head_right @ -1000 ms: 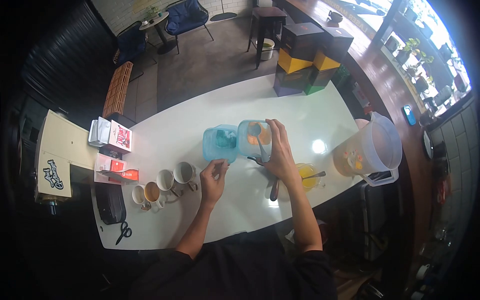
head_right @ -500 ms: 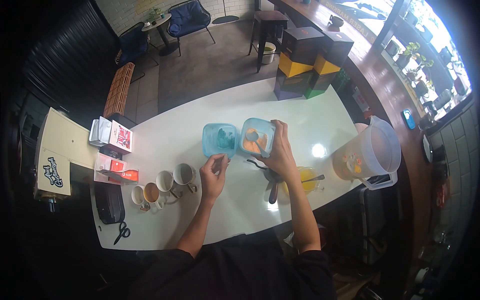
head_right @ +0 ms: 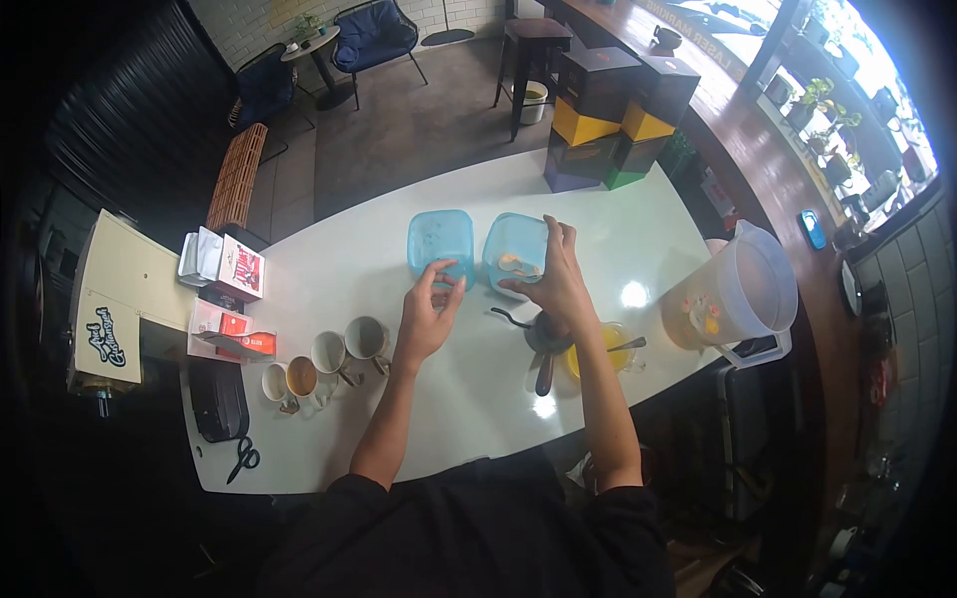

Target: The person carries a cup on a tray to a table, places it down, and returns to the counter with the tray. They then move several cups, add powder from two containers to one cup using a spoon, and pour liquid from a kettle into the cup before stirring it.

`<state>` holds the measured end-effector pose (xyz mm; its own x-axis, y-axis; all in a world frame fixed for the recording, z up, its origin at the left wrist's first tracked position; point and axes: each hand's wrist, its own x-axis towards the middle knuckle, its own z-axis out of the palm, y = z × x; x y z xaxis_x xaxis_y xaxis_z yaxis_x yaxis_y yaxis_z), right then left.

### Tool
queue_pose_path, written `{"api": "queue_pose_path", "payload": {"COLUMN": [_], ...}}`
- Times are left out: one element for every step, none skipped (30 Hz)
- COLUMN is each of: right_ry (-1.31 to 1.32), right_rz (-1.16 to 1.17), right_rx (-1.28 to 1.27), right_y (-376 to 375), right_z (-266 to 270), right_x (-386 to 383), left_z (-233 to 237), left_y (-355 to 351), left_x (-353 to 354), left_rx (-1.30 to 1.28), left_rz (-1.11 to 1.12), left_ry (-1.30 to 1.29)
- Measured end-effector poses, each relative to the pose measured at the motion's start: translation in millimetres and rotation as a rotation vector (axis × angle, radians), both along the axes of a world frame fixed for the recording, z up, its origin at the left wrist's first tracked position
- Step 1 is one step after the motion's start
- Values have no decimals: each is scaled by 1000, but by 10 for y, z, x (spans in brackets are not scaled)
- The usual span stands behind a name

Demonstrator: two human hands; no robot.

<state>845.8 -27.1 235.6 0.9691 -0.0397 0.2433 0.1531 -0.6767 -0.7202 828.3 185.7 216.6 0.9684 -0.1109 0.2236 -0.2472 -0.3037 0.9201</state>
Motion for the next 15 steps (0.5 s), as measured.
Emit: {"api": "queue_pose_path", "payload": {"right_ry": [23, 48, 48, 7, -32, -29, -42, -57, -75, -86, -127, -192, -232, -246, -213], "right_rz": [18, 38, 41, 40, 38, 40, 4, -29, -60, -109, -146, -150, -140, -109, -85], "right_rx": [16, 31, 32, 13, -6, -4, 13, 30, 111, 167, 229, 217, 228, 172, 212], "right_y": [-13, -26, -43, -65, -83, -105, -134, -159, -173, -167, -174, -187, -185, -192, -153], "right_z": [10, 14, 11, -1, -8, -7, 13, 47, 74, 119, 98, 74, 75, 64, 47], "right_x": [2, -4, -17, -46, -88, -151, -225, -301, -410, -511, -582, -652, -722, -773, -837], "left_z": [3, 6, 11, 15, 55, 88, 106, 116, 134, 167, 213, 219, 120, 91, 69], "left_y": [11, 25, 38, 52, 63, 76, 93, 117, 152, 189, 222, 267, 329, 393, 466], "left_x": [30, 56, 68, 60, 37, 9, -24, -76, -144, -225, -331, -449, -549, -657, -764], "left_rx": [0, 23, 46, 48, 22, -4, -2, -50, -98, -95, -129, -163, -203, -199, -191], "left_rz": [2, -4, -9, -6, -11, -16, -15, -15, -11, 4, -2, -6, 3, 21, 19], "left_ry": [0, -8, -16, -15, 16, 48, 47, 76, 105, 105, 85, 68, 66, 67, 67]}}
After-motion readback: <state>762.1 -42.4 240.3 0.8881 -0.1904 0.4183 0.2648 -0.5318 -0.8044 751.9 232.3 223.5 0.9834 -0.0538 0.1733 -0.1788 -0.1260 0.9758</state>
